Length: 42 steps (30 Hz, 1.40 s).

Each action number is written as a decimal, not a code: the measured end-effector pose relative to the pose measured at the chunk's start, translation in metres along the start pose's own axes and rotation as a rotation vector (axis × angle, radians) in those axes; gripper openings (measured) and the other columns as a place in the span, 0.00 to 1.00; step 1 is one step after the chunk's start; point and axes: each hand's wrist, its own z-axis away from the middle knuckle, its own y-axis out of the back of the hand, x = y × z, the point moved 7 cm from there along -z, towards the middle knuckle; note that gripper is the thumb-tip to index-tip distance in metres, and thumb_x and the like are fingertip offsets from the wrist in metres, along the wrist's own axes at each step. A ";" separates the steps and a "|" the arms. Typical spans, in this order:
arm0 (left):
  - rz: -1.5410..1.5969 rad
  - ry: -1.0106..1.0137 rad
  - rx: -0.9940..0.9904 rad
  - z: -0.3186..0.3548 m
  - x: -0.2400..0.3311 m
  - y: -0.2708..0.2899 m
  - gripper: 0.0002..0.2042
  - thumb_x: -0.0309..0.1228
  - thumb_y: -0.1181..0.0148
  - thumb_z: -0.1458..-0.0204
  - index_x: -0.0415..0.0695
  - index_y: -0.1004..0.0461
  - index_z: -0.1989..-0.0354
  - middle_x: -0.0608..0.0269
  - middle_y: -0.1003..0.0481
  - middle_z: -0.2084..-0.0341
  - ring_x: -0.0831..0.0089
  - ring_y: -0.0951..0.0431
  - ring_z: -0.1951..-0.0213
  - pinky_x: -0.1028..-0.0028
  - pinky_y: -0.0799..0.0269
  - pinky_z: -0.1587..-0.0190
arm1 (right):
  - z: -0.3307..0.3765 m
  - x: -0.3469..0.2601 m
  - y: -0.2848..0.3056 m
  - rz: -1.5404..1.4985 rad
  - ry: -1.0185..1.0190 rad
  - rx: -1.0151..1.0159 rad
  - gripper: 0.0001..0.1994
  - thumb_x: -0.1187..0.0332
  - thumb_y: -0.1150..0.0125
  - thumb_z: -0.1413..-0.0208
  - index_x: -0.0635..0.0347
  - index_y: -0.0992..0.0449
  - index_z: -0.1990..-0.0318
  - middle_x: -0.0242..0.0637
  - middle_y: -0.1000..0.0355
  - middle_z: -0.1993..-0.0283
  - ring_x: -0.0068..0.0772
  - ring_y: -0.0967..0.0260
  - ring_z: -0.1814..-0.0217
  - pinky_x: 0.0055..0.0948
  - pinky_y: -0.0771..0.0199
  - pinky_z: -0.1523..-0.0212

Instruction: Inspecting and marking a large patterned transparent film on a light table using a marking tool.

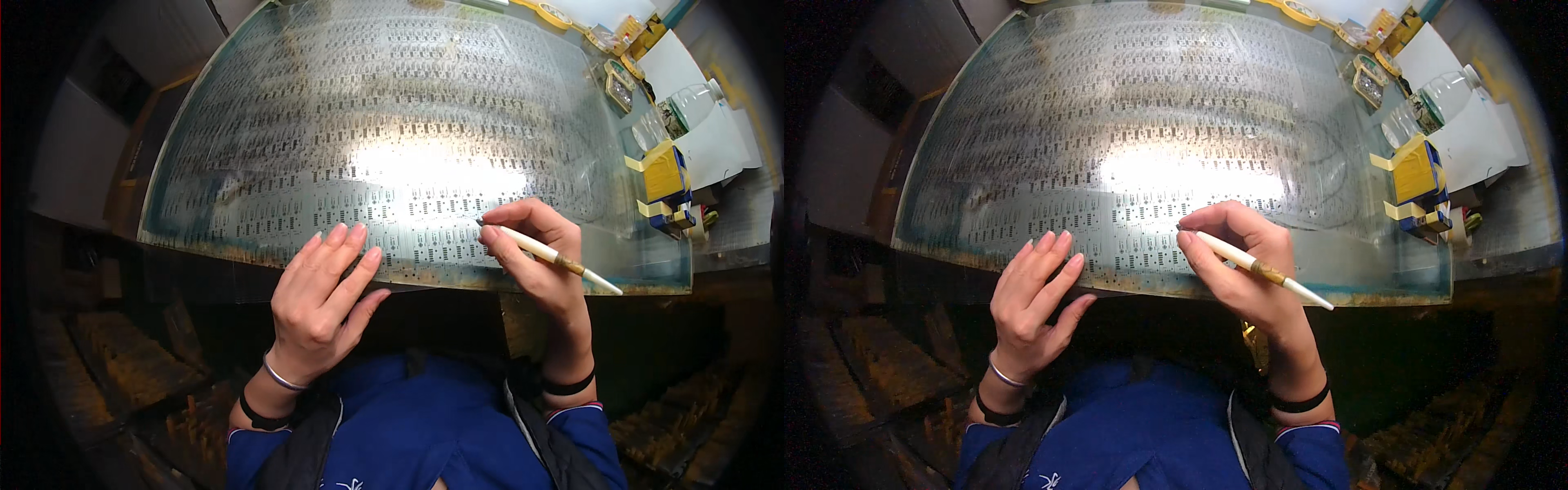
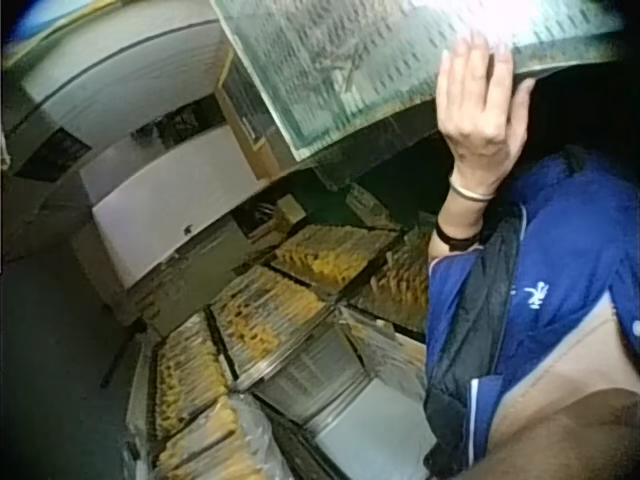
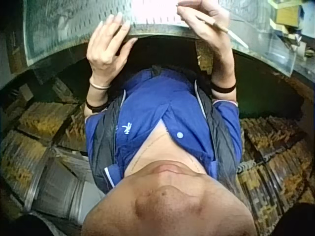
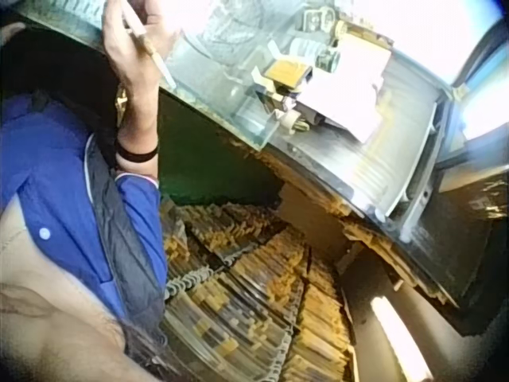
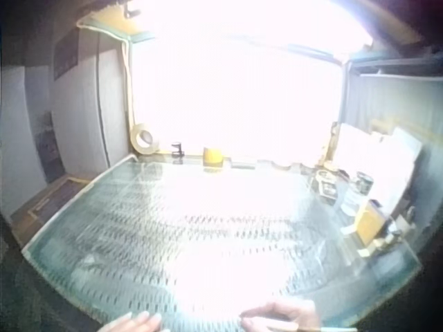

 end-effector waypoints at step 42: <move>0.047 -0.041 0.001 0.003 0.002 -0.002 0.22 0.25 0.34 0.66 0.44 0.26 0.57 0.53 0.28 0.54 0.57 0.28 0.51 0.60 0.35 0.49 | -0.008 -0.005 -0.017 0.064 0.027 -0.063 0.05 0.76 0.41 0.52 0.67 0.25 0.68 0.30 0.29 0.78 0.12 0.35 0.76 0.14 0.37 0.76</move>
